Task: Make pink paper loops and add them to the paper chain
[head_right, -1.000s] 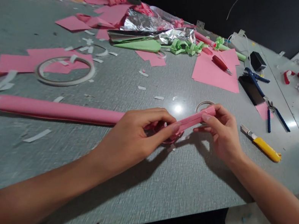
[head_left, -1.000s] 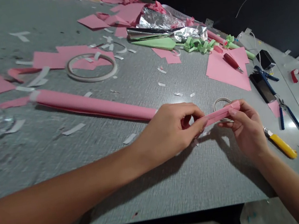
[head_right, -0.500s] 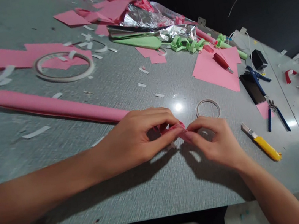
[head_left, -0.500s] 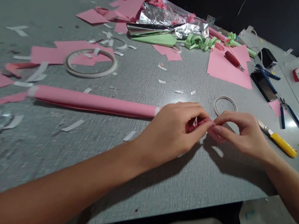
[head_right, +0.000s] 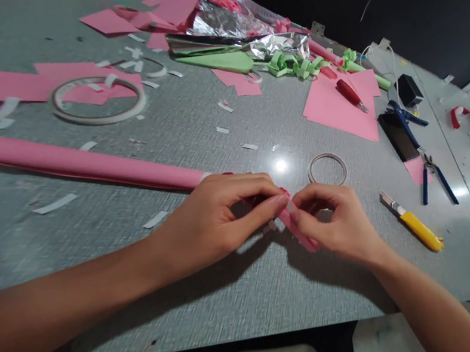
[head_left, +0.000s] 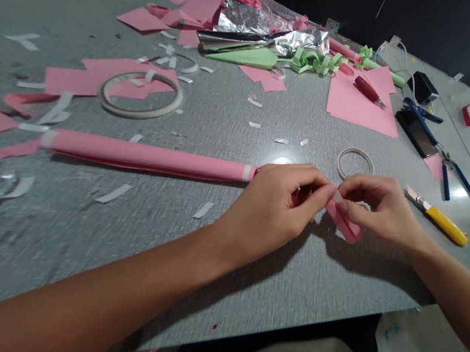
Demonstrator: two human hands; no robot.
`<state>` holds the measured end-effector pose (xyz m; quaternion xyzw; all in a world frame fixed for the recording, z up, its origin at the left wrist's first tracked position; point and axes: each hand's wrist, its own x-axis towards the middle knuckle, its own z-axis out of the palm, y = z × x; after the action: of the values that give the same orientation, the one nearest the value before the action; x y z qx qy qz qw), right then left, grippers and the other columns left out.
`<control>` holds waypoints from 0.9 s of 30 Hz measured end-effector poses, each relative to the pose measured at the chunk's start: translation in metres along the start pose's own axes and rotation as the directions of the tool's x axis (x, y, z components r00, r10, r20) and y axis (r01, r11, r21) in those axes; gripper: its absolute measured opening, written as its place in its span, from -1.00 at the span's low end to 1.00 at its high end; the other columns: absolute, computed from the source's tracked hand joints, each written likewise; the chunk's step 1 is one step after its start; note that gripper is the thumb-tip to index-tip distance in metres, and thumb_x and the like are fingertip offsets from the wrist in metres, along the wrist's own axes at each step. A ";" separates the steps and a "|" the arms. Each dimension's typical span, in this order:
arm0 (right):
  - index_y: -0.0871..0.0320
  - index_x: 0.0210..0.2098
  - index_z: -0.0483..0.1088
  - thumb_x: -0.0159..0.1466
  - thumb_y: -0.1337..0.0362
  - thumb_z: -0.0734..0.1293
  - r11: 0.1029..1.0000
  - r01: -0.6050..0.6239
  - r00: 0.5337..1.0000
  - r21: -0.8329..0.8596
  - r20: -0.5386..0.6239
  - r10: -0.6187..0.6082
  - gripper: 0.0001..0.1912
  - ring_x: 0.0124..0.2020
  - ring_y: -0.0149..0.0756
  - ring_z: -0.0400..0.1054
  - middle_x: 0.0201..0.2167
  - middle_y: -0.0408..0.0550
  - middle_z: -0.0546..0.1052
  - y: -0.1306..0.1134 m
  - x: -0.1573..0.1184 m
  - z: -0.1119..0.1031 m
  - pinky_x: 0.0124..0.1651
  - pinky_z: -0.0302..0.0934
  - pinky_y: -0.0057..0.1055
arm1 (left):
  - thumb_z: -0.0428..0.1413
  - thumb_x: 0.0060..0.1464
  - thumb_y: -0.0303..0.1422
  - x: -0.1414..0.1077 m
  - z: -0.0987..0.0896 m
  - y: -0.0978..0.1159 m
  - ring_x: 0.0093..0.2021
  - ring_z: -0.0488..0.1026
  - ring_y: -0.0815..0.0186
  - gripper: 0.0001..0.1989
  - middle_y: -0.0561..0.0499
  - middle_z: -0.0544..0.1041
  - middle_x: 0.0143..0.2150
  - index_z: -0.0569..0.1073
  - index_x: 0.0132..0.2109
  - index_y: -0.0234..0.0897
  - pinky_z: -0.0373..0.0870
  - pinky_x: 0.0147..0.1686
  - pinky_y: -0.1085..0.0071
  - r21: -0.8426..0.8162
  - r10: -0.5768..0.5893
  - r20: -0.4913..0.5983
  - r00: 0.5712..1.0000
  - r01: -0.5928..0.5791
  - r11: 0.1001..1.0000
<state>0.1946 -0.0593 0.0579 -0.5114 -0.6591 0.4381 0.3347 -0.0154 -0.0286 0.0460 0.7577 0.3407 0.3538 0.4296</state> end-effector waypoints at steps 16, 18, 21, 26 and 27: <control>0.11 -0.37 0.66 0.30 0.23 0.48 0.999 0.026 0.995 0.043 -0.096 -0.022 -0.86 -0.47 -0.32 0.49 -0.45 -0.09 0.65 0.005 0.000 0.002 -0.42 0.42 -0.42 | 0.09 0.40 -0.46 -0.007 -0.001 -0.004 -0.25 0.48 0.22 -0.83 -0.02 0.63 -0.26 0.53 -0.20 -0.24 0.29 -0.19 0.24 0.557 0.468 -0.095 0.879 -0.343 0.756; 0.10 -0.36 0.66 0.30 0.25 0.47 0.998 0.057 0.992 0.014 -0.111 -0.055 -0.87 -0.45 -0.32 0.50 -0.44 -0.09 0.65 0.005 0.000 0.003 -0.40 0.43 -0.42 | 0.06 0.42 -0.47 -0.008 0.001 -0.006 -0.22 0.50 0.21 -0.81 -0.04 0.65 -0.22 0.54 -0.17 -0.26 0.30 -0.18 0.24 0.580 0.469 -0.039 0.882 -0.362 0.730; 0.09 -0.33 0.66 0.33 0.28 0.46 0.994 0.110 0.988 -0.024 -0.109 -0.111 -0.88 -0.45 -0.34 0.49 -0.43 -0.10 0.66 0.004 -0.001 0.004 -0.41 0.41 -0.43 | 0.03 0.45 -0.45 -0.009 0.003 -0.007 -0.17 0.53 0.19 -0.78 -0.06 0.66 -0.18 0.55 -0.17 -0.27 0.33 -0.14 0.25 0.565 0.420 -0.015 0.907 -0.339 0.752; 0.06 -0.23 0.68 0.38 0.30 0.44 0.983 0.170 0.982 -0.072 -0.066 -0.175 -0.88 -0.37 -0.30 0.55 -0.35 -0.09 0.68 0.005 -0.005 0.004 -0.33 0.45 -0.37 | 0.00 0.46 -0.40 -0.009 0.004 -0.006 -0.18 0.54 0.20 -0.73 -0.04 0.68 -0.20 0.54 -0.20 -0.22 0.29 -0.14 0.25 0.569 0.371 -0.025 0.928 -0.292 0.769; 0.05 -0.20 0.68 0.39 0.30 0.43 0.981 0.181 0.981 -0.071 -0.053 -0.185 -0.88 -0.35 -0.29 0.56 -0.32 -0.08 0.69 0.006 -0.005 0.004 -0.31 0.46 -0.36 | -0.01 0.46 -0.40 -0.009 0.003 -0.006 -0.18 0.54 0.20 -0.72 -0.03 0.68 -0.21 0.54 -0.21 -0.22 0.28 -0.15 0.25 0.570 0.367 -0.024 0.930 -0.289 0.769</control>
<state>0.1949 -0.0648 0.0514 -0.4723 -0.7073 0.3681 0.3758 -0.0187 -0.0351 0.0370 0.8719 0.3192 0.3585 0.0974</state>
